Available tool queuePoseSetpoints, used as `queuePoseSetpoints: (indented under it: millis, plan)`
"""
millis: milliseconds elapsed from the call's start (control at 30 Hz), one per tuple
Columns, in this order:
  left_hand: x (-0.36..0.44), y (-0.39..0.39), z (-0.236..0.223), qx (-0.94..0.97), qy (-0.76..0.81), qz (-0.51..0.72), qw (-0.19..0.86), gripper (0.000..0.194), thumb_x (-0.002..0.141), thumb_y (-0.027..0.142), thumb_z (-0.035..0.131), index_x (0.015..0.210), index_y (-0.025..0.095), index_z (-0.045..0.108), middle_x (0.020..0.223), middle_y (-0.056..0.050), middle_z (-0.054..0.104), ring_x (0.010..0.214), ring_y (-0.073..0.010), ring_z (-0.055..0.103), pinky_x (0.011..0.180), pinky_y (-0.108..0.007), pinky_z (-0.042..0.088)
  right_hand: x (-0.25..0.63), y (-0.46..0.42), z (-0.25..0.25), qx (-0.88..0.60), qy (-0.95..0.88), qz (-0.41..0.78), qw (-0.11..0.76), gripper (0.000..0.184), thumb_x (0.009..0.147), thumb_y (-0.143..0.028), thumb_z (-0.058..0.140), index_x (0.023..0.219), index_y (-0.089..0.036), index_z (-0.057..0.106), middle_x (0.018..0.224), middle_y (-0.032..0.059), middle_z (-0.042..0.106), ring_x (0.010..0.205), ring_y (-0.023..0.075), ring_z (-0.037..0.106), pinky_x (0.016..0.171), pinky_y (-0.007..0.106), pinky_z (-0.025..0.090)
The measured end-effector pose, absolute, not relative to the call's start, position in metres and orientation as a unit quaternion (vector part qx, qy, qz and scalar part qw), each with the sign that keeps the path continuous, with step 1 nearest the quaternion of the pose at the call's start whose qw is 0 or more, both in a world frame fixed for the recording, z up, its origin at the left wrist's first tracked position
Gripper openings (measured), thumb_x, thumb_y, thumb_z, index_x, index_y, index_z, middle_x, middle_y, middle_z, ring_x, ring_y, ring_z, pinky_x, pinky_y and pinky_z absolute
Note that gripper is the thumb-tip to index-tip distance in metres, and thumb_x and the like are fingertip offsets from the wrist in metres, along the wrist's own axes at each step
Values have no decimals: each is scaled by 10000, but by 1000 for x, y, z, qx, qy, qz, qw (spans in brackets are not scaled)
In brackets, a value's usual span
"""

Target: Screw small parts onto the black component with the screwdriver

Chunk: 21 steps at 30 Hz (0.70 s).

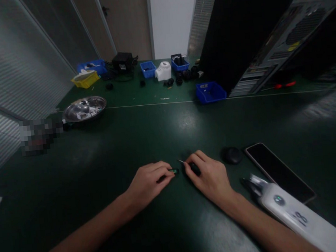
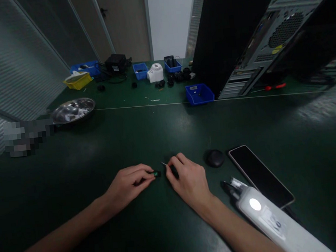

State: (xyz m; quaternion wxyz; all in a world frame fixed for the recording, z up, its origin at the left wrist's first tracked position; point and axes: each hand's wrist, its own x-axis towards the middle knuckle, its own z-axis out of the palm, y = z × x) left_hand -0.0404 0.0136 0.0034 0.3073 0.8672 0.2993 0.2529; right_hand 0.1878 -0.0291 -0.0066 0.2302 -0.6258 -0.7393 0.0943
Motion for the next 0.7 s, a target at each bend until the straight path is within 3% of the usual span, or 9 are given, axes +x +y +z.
queuePoseSetpoints:
  millis: [233,467,700]
  plan:
    - [-50,15,-2,862,321,261,291,113,996,207,590,987,176,698,1039,-45,709,957,-168,651,858,-313,526,187,-31,2,-566,-763,163,265,190,1010,-329,519,917,-222,644,923,2,641,759,127,618,669,247,406]
    - [-50,14,-5,860,339,261,279,243,1001,203,588,1231,214,664,1148,-39,707,1051,-167,632,929,-342,531,188,-32,2,-557,-773,170,253,166,988,-315,529,902,-218,633,906,2,632,746,126,611,657,251,399]
    - [-50,16,-9,869,293,299,265,215,996,184,592,1179,180,705,1123,-51,738,1044,-169,664,947,-361,552,189,-33,2,-538,-786,180,245,157,1010,-304,513,946,-224,632,923,0,627,736,117,594,659,250,397]
